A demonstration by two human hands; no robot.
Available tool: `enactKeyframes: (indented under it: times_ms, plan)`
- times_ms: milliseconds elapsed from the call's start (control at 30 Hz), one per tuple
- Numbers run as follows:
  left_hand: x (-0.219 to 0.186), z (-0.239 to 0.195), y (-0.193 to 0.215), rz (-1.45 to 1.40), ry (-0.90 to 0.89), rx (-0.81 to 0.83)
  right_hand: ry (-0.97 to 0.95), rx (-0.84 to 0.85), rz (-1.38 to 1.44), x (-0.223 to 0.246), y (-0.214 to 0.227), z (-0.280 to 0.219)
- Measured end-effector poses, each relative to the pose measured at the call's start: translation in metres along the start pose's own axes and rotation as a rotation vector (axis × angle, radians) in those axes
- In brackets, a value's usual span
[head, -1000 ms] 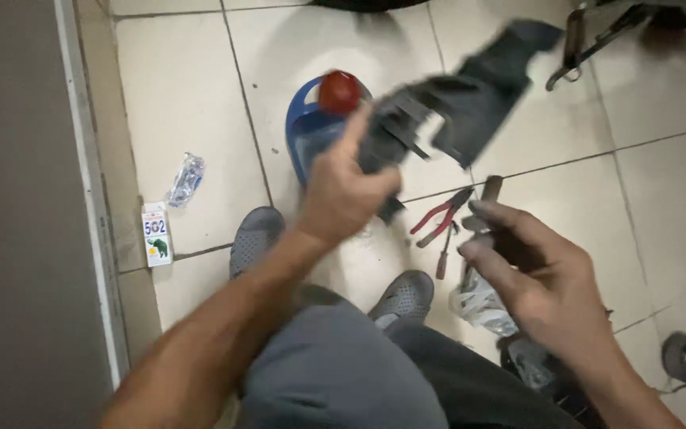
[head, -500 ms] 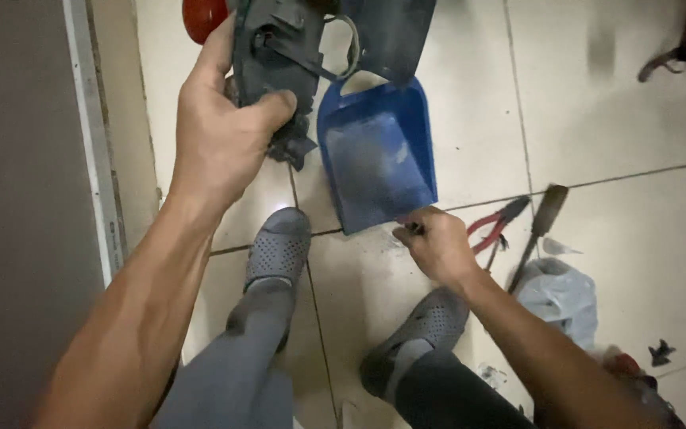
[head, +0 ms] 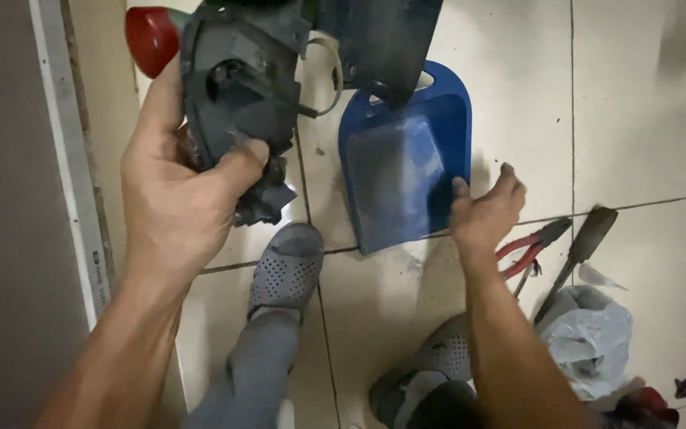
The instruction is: The person sits on the floor and assembles a motorcycle mudguard with a red reflector. They attach a small black plastic piece to the mudguard, then use a screwdriver to tighten a screw. Finally, they wipe the mudguard with a white cloth.
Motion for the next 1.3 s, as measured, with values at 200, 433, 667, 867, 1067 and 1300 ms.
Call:
enactKeyframes:
  times_ms: [200,433,667,867,1067,1300]
  plan:
    - [0.001,-0.002,0.009,0.016,0.050,-0.015,-0.239,0.440,0.337,0.000,-0.024,0.000]
    - [0.009,-0.002,0.021,-0.075,0.031,-0.030,0.219,0.368,0.143,0.056,0.073,0.047]
    - [0.014,-0.002,0.016,-0.032,0.000,-0.035,0.596,0.403,-0.223,0.072,0.088,0.063]
    - [0.013,-0.003,0.011,0.004,0.075,-0.041,0.504,0.445,-0.166,0.065,0.085,0.063]
    - [0.012,-0.004,0.012,0.017,0.073,-0.042,0.304,0.537,0.046,0.044,0.070,0.053]
    - [0.012,-0.004,0.004,0.004,0.123,-0.037,-0.270,0.494,0.453,0.004,0.019,0.006]
Point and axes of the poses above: each hand's wrist, its own z-axis towards the middle knuckle, its own y-axis out of the back of the hand, x = y × z, the point moved 8 cm from there along z, towards the middle knuckle, and after that the axes turned 14 degrees about y, right-handed, at the moved point
